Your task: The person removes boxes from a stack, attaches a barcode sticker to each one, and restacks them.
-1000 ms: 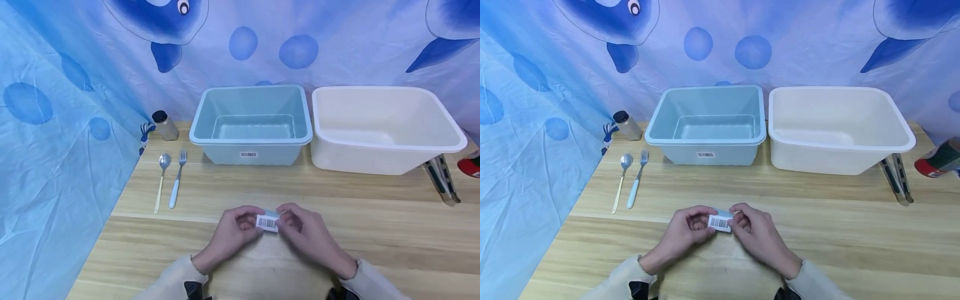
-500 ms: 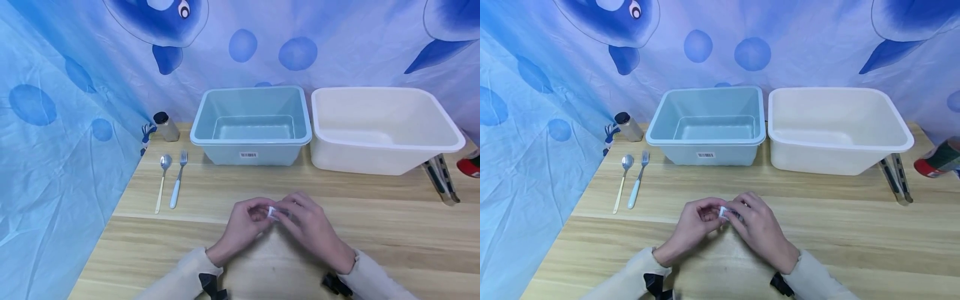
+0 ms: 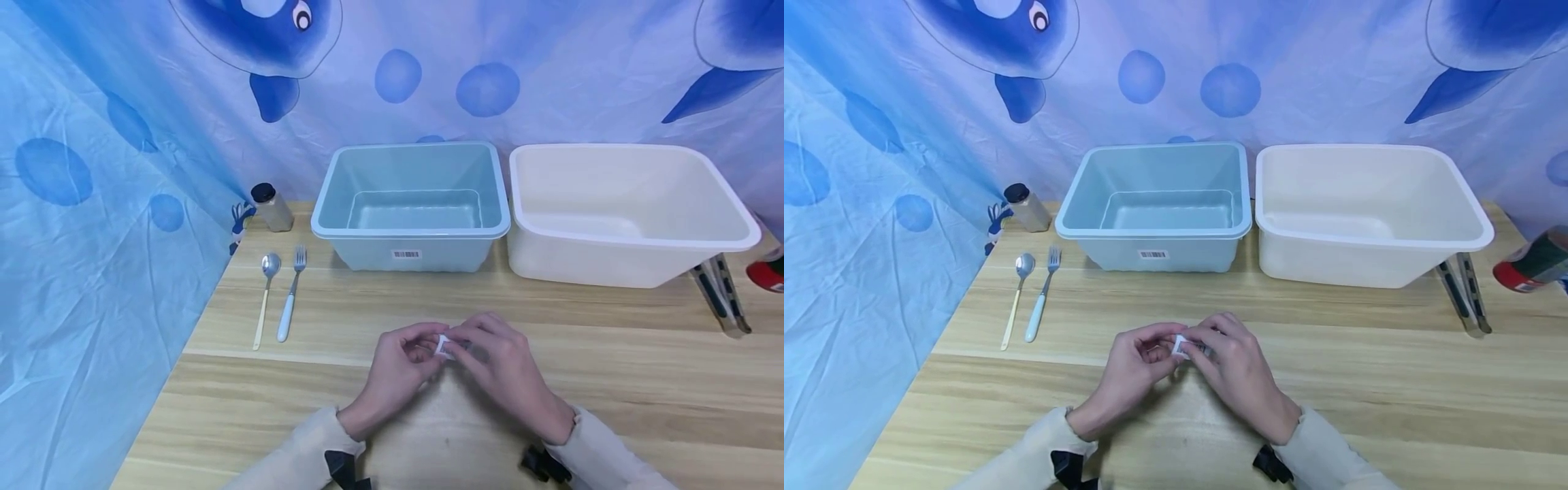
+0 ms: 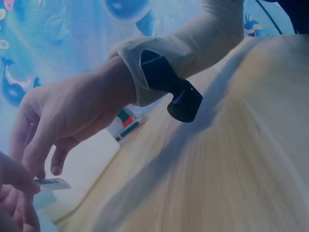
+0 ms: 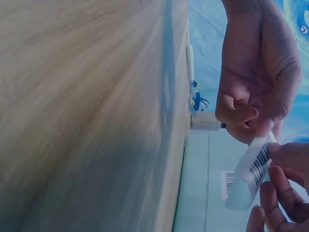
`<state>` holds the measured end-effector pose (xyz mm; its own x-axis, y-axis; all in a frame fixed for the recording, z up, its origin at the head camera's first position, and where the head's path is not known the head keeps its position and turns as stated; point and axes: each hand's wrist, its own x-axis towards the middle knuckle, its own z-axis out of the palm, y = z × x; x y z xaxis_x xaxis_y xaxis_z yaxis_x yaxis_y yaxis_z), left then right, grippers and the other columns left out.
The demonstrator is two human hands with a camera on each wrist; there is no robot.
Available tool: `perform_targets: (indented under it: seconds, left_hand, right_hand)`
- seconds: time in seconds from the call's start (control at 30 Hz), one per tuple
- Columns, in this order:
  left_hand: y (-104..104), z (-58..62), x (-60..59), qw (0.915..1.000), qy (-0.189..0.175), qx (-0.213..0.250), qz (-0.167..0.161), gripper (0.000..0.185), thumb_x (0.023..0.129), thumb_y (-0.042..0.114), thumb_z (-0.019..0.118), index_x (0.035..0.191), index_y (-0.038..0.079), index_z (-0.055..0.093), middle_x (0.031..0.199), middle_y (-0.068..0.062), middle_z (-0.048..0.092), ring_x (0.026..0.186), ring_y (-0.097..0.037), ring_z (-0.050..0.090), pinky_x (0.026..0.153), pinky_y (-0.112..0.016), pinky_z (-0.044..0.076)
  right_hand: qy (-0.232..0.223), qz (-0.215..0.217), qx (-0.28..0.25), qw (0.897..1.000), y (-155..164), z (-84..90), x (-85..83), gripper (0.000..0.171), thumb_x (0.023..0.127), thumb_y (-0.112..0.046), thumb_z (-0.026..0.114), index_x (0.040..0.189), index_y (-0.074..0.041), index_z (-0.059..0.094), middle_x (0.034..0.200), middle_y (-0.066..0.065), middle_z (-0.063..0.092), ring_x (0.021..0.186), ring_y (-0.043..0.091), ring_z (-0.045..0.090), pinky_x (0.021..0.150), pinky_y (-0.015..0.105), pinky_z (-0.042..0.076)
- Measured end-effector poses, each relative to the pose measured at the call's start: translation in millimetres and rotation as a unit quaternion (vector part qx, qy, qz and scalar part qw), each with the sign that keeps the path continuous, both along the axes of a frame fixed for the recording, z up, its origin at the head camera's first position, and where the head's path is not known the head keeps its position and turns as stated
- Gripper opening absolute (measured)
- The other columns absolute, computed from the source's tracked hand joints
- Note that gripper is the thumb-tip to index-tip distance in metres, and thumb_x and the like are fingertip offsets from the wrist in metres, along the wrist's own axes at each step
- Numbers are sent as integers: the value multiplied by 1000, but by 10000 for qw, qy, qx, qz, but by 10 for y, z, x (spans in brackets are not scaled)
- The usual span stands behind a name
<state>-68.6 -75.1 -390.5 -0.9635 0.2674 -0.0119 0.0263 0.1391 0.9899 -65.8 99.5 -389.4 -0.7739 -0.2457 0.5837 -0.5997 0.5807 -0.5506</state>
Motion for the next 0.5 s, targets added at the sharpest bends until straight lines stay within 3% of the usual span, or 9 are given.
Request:
perform_targets:
  seconds: [0.27,0.5]
  left_hand:
    - [-23,-13,0,9996,252,117,63,36,74,-15,65,107,-1,70,93,-18,71,81,-10,64,74,-21,57]
    - [-45,-24,9,9997,253,66,27,34,73,-15,65,104,-3,70,92,-19,71,80,-11,64,76,-22,57]
  right_hand:
    - [38,155,-81,9998,-37,16,-14,16,73,-6,81,88,-9,75,84,-3,66,73,7,59,61,20,52]
    - [-278,292,-40,9992,-27,13,-15,15,74,-8,81,87,-13,74,84,-7,65,74,4,60,62,22,53]
